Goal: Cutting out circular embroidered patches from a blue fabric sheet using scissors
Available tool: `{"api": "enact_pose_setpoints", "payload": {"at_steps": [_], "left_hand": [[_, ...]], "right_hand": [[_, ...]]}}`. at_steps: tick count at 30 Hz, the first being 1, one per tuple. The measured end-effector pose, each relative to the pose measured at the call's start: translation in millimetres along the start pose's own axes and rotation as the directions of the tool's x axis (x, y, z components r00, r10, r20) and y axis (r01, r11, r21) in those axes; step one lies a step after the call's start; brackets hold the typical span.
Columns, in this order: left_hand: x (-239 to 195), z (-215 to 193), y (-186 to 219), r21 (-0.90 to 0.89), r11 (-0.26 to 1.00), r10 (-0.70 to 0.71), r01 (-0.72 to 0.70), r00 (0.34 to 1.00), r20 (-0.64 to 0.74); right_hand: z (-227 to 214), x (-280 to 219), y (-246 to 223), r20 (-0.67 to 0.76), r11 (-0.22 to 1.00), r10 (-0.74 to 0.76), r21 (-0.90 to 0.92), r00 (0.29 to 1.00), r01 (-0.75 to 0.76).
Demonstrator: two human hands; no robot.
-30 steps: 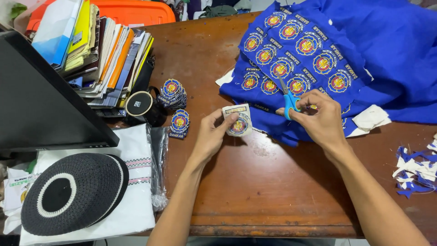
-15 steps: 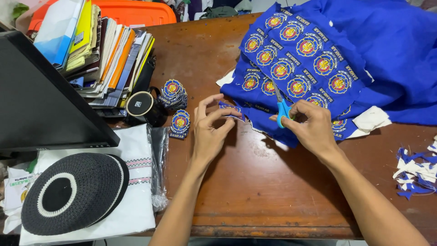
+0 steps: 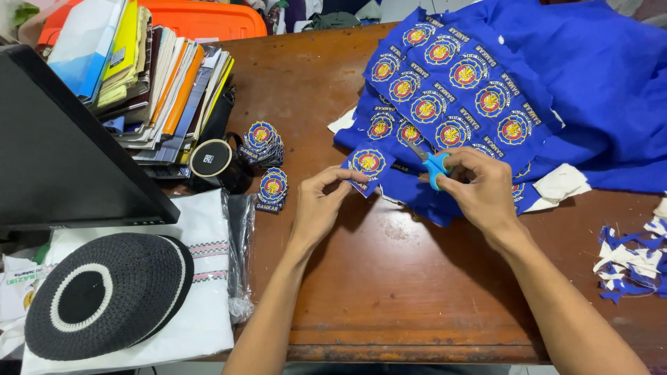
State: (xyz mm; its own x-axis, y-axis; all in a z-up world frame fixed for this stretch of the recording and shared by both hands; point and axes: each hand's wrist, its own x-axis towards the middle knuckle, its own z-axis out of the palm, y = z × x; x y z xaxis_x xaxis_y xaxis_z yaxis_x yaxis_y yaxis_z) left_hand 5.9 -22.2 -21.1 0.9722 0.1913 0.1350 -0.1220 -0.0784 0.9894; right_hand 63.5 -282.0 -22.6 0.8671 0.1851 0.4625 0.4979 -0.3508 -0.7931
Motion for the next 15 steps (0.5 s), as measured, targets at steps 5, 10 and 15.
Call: {"api": "enact_pose_setpoints", "payload": {"at_steps": [5, 10, 15], "left_hand": [[-4, 6, 1, -0.098, 0.994, 0.045, -0.045, 0.999, -0.004], [-2, 8, -2, -0.113, 0.993, 0.04, -0.044, 0.999, -0.037], [-5, 11, 7, -0.172, 0.985, 0.006, -0.023, 0.995, -0.099]], "right_hand": [[-5, -7, -4, 0.027, 0.996, 0.033, 0.082, 0.999, -0.035], [-9, -24, 11, 0.187, 0.982, 0.14, 0.101, 0.972, -0.161], [-10, -33, 14, 0.317, 0.951, 0.176, 0.19, 0.932, -0.244]]}}
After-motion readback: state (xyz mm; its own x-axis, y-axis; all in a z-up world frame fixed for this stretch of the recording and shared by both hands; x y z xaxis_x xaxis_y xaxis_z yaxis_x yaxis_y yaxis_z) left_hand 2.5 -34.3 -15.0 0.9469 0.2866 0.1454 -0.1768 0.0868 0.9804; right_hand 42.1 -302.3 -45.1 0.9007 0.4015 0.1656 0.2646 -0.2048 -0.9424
